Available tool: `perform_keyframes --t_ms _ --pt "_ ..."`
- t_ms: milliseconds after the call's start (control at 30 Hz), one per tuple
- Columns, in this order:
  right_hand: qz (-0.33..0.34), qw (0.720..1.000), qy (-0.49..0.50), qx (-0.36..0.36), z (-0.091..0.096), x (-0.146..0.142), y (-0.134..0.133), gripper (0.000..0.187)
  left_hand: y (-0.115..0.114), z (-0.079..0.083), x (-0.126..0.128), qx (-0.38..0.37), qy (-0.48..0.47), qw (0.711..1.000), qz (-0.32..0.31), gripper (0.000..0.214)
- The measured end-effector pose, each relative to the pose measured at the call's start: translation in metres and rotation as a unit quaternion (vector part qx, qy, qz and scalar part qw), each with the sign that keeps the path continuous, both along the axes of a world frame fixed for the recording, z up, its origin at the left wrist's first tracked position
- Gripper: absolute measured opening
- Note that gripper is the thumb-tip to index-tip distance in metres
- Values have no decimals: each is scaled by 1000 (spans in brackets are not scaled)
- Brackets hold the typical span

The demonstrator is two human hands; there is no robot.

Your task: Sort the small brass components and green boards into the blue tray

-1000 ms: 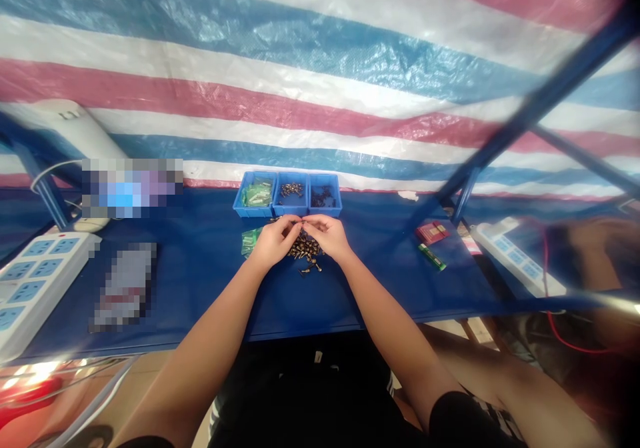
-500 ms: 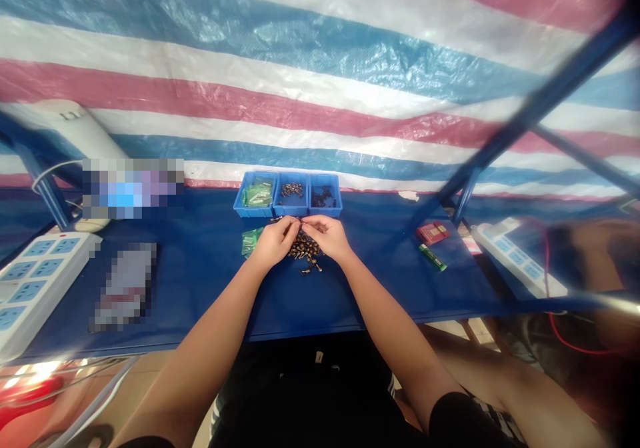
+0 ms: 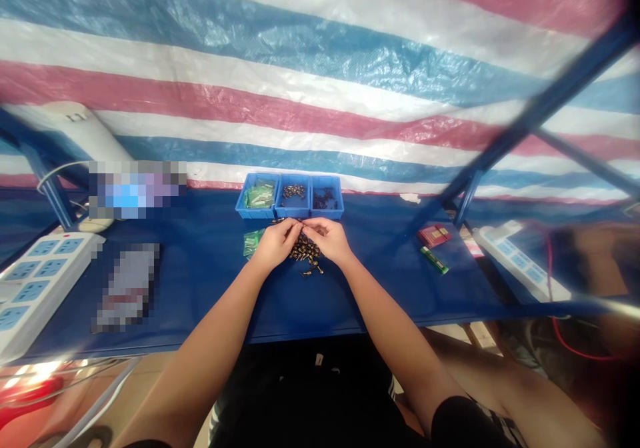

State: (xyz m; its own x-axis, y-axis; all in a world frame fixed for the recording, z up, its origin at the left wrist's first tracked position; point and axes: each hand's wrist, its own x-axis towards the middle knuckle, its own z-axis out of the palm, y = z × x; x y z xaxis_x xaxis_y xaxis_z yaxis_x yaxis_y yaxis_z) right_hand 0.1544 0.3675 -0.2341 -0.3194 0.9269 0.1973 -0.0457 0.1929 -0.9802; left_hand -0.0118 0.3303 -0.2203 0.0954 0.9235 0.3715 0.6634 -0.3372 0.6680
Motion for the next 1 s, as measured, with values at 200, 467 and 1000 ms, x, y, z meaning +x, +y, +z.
perform_keyframes --t_ms 200,467,1000 --pt "-14 1000 -5 -2 -1 2 3 32 0 -2 0 13 -7 1000 6 29" --pt "-9 1000 -5 0 -1 1 1 34 -1 2 1 0 -6 1000 -14 31" --pt "11 998 8 -65 -3 4 6 34 -1 1 1 17 3 1000 23 33"
